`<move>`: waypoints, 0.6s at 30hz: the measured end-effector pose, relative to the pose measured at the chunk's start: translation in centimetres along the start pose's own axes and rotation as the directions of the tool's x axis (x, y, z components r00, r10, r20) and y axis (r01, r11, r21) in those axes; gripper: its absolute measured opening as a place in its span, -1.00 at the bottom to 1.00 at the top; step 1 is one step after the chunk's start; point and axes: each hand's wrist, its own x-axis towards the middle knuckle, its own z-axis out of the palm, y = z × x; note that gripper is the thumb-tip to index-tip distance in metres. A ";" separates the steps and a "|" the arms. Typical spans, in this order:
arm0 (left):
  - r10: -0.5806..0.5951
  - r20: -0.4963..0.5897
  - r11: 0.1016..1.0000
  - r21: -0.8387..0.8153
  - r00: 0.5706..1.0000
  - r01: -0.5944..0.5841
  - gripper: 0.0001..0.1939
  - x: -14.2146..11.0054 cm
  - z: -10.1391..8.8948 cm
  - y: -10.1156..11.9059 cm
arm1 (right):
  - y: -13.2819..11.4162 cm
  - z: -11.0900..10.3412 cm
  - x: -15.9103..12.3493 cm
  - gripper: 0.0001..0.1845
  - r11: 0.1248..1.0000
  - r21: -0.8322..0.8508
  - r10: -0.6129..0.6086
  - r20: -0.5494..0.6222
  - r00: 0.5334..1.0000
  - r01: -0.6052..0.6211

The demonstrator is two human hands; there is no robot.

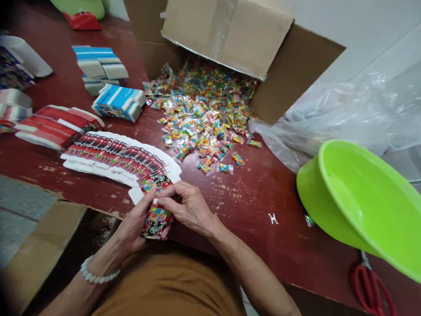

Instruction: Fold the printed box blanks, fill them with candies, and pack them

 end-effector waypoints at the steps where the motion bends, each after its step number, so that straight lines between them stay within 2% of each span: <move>1: 0.007 0.000 1.000 -0.024 1.000 -0.007 -0.55 0.0 0.0 0.2 | 0.1 0.2 -0.2 -0.75 0.999 0.051 -0.008 0.010 1.000 0.007; 5: 0.057 0.013 0.994 -0.094 0.998 -0.056 -0.58 -0.1 -0.2 0.7 | 1.1 1.3 -0.9 -0.75 0.982 0.186 0.024 -0.027 0.999 -0.019; 7: 0.068 -0.007 0.992 -0.102 0.998 -0.068 -0.58 -0.1 0.0 0.7 | 1.6 1.7 -1.1 -0.77 0.985 0.172 0.029 -0.056 0.998 -0.019; 10: 0.117 -0.054 0.987 -0.105 0.992 -0.122 -0.59 -0.3 0.4 1.0 | 1.7 1.9 -1.4 -0.77 0.997 0.078 -0.017 -0.006 1.000 0.018; 13: 0.267 -0.070 0.964 0.012 0.961 -0.267 -0.55 -1.4 -0.7 2.5 | 1.1 1.3 -1.6 -0.52 0.996 0.084 -0.037 0.001 0.999 0.037; 15: 0.413 -0.138 0.906 0.164 0.900 -0.390 -0.52 -3.2 -3.1 4.0 | 0.8 0.6 -1.4 -0.40 0.998 0.043 -0.038 -0.045 0.998 0.040; 16: 0.507 -0.217 0.855 0.253 0.834 -0.453 -0.51 -4.5 -4.9 4.7 | 0.7 0.2 -1.3 -0.43 0.999 -0.026 -0.047 -0.065 0.997 0.046; 17: 0.571 -0.302 0.810 0.360 0.763 -0.464 -0.49 -5.9 -6.9 5.2 | 0.8 -0.1 -1.0 -0.50 0.991 -0.118 -0.066 -0.085 0.994 0.056; 18: 0.646 -0.370 0.739 0.520 0.668 -0.428 -0.49 -7.3 -9.2 5.6 | 1.1 -0.4 -0.6 -0.58 0.974 -0.217 -0.093 -0.104 0.990 0.069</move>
